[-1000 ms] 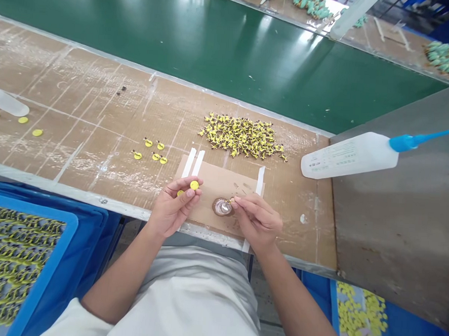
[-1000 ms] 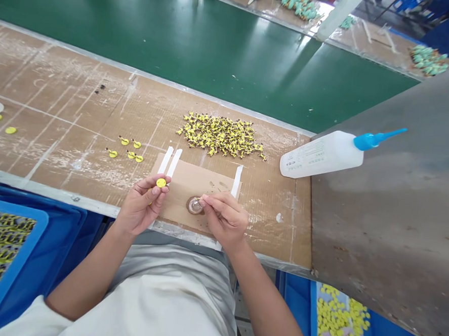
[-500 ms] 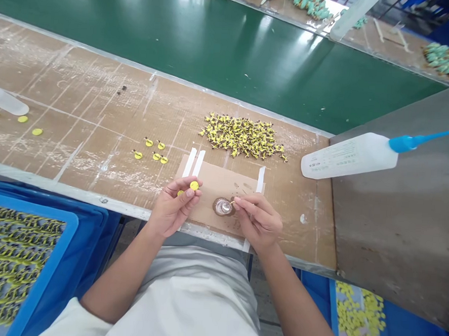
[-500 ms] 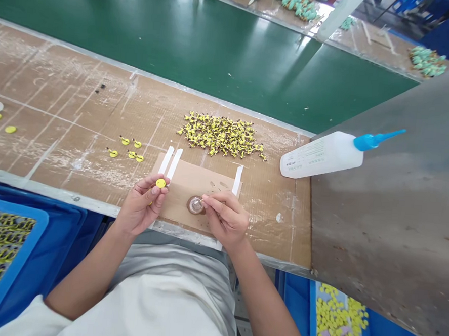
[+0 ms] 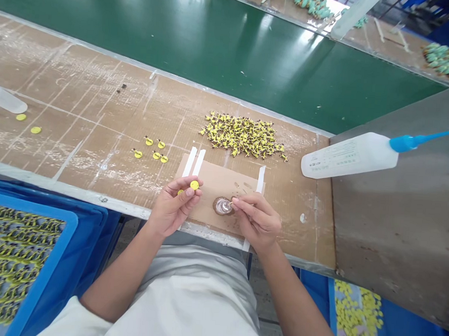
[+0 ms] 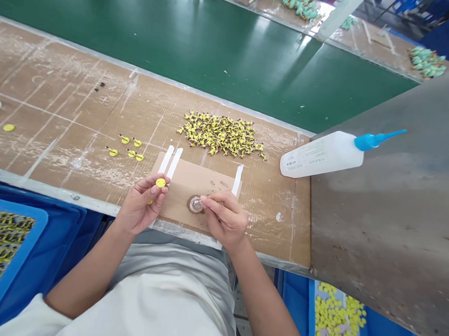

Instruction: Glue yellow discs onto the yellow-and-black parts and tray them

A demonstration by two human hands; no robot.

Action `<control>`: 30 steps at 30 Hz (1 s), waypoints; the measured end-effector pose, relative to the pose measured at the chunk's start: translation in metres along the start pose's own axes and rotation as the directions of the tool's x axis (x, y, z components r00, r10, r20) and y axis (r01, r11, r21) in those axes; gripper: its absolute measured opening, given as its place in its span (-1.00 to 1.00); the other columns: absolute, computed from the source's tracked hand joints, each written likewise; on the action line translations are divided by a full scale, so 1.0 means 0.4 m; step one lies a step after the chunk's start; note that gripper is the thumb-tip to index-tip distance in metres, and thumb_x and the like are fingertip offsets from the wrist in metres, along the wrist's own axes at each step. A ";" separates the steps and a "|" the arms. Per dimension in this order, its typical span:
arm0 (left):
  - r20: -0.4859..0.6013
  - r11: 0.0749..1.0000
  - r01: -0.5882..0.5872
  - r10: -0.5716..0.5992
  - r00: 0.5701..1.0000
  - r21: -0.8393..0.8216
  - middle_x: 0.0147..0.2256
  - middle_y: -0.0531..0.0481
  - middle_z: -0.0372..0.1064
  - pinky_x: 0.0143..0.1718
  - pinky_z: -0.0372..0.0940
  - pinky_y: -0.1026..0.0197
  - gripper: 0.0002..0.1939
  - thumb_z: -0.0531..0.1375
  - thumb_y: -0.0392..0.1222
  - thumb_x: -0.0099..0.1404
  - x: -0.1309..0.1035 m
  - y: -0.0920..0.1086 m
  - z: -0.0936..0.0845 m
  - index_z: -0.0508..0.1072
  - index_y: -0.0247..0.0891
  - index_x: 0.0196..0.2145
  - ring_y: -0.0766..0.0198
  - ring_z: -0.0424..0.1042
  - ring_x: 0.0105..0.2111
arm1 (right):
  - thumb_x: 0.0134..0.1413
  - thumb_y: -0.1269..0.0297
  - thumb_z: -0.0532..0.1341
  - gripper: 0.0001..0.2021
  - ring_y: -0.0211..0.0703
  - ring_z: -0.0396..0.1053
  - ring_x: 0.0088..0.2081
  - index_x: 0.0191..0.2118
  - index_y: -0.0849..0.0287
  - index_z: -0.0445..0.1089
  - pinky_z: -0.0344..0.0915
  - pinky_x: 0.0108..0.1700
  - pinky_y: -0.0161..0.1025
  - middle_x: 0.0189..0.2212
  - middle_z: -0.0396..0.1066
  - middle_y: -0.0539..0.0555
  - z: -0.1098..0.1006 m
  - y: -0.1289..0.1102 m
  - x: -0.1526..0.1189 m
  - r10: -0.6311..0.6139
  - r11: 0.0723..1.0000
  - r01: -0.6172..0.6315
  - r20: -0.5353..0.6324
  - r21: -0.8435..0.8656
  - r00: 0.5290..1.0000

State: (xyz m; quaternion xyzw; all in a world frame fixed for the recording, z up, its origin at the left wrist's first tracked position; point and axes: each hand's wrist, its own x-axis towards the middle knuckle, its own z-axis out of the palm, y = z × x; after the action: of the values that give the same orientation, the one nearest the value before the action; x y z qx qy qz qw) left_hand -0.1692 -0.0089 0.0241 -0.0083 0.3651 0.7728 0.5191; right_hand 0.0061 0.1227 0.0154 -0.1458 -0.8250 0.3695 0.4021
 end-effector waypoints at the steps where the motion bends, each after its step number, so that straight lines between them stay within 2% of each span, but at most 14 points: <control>1: 0.000 1.000 -0.002 0.002 1.000 0.003 -0.24 -0.01 0.57 -0.28 0.42 0.54 -0.72 0.41 -0.35 0.05 0.000 0.000 0.000 0.60 -0.23 -0.22 0.45 0.55 -0.36 | 0.00 0.56 0.27 -0.57 -0.15 0.45 -0.32 -0.04 -0.06 0.50 0.45 -0.32 -0.16 -0.31 0.49 0.09 0.000 -0.001 0.001 0.000 1.000 0.000 -0.003 0.004 1.000; 6: 0.005 1.000 -0.006 0.006 1.000 0.014 -0.23 -0.02 0.57 -0.28 0.42 0.54 -0.71 0.40 -0.35 0.05 -0.002 0.000 -0.001 0.60 -0.24 -0.21 0.44 0.55 -0.34 | -0.03 0.55 0.31 -0.63 -0.15 0.47 -0.33 -0.12 -0.03 0.52 0.45 -0.33 -0.15 -0.33 0.52 0.06 -0.002 -0.011 0.006 0.055 0.997 -0.051 -0.086 0.055 0.995; 10: -0.001 1.000 -0.021 0.021 1.000 0.011 -0.24 -0.02 0.58 -0.30 0.43 0.54 -0.72 0.41 -0.33 0.06 -0.008 -0.003 0.005 0.60 -0.24 -0.22 0.45 0.55 -0.36 | -0.02 0.48 0.34 -0.77 -0.17 0.49 -0.35 -0.23 0.01 0.55 0.45 -0.29 -0.17 -0.38 0.54 0.03 0.001 -0.024 0.003 0.229 0.967 -0.202 -0.187 0.152 0.955; 13: -0.022 1.000 -0.030 0.030 0.999 0.008 -0.25 -0.01 0.58 -0.33 0.44 0.51 -0.72 0.41 -0.30 0.06 -0.017 -0.009 0.013 0.60 -0.23 -0.21 0.45 0.55 -0.39 | -0.03 0.41 0.38 -0.84 -0.19 0.51 -0.33 -0.28 0.04 0.56 0.46 -0.26 -0.21 -0.36 0.56 0.03 0.009 -0.035 -0.004 0.440 0.888 -0.371 -0.266 0.272 0.858; 16: -0.037 1.000 -0.020 0.020 0.999 0.000 -0.27 -0.01 0.58 -0.34 0.44 0.50 -0.72 0.41 -0.28 0.07 -0.029 -0.017 0.023 0.59 -0.21 -0.20 0.44 0.55 -0.40 | -0.09 0.34 0.42 -0.86 -0.21 0.51 -0.39 -0.31 0.09 0.57 0.48 -0.31 -0.25 -0.39 0.58 0.06 0.016 -0.050 -0.002 0.608 0.776 -0.483 -0.278 0.405 0.744; 18: -0.038 1.000 -0.009 0.009 0.999 -0.001 -0.29 -0.02 0.58 -0.34 0.44 0.50 -0.74 0.40 -0.26 0.09 -0.038 -0.022 0.031 0.59 -0.23 -0.21 0.43 0.55 -0.40 | -0.12 0.32 0.44 -0.84 -0.22 0.51 -0.43 -0.32 0.11 0.57 0.49 -0.35 -0.26 -0.43 0.58 0.05 0.020 -0.066 0.007 0.668 0.716 -0.501 -0.267 0.486 0.695; 20: -0.040 1.000 0.004 -0.004 0.999 0.004 -0.30 -0.02 0.58 -0.34 0.45 0.49 -0.75 0.40 -0.25 0.09 -0.048 -0.027 0.042 0.60 -0.24 -0.22 0.42 0.55 -0.40 | -0.14 0.31 0.45 -0.84 -0.22 0.52 -0.43 -0.33 0.11 0.58 0.51 -0.35 -0.27 -0.44 0.58 0.04 0.024 -0.089 0.020 0.694 0.675 -0.487 -0.252 0.554 0.675; 22: -0.040 1.000 0.023 -0.023 0.999 0.005 -0.30 -0.04 0.59 -0.35 0.45 0.47 -0.74 0.41 -0.23 0.07 -0.058 -0.031 0.055 0.60 -0.25 -0.23 0.39 0.56 -0.39 | -0.14 0.32 0.45 -0.84 -0.20 0.54 -0.41 -0.33 0.09 0.58 0.53 -0.33 -0.26 -0.43 0.59 0.04 0.029 -0.119 0.032 0.690 0.669 -0.464 -0.252 0.581 0.678; 24: -0.031 0.999 0.039 -0.039 0.999 -0.002 -0.31 -0.05 0.59 -0.35 0.46 0.45 -0.73 0.42 -0.20 0.05 -0.068 -0.036 0.068 0.61 -0.25 -0.24 0.36 0.57 -0.38 | -0.10 0.34 0.43 -0.85 -0.17 0.55 -0.38 -0.32 0.09 0.57 0.55 -0.30 -0.22 -0.41 0.59 0.04 0.038 -0.151 0.041 0.660 0.696 -0.439 -0.267 0.568 0.702; 30: 0.025 0.998 0.056 -0.056 0.998 -0.009 -0.29 -0.05 0.60 -0.32 0.46 0.44 -0.77 0.39 -0.22 0.11 -0.086 -0.049 0.083 0.61 -0.22 -0.22 0.34 0.58 -0.34 | -0.01 0.47 0.36 -0.82 -0.07 0.56 -0.23 -0.25 0.08 0.56 0.56 -0.16 -0.09 -0.28 0.58 0.07 0.076 -0.208 0.052 0.509 0.789 -0.326 -0.258 0.520 0.821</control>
State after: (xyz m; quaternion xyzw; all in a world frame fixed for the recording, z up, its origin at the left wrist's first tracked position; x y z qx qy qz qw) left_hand -0.1251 -0.0136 0.0510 -0.0114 0.3543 0.7599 0.5449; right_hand -0.0258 0.0621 0.0751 -0.2999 -0.5654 0.5964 0.4844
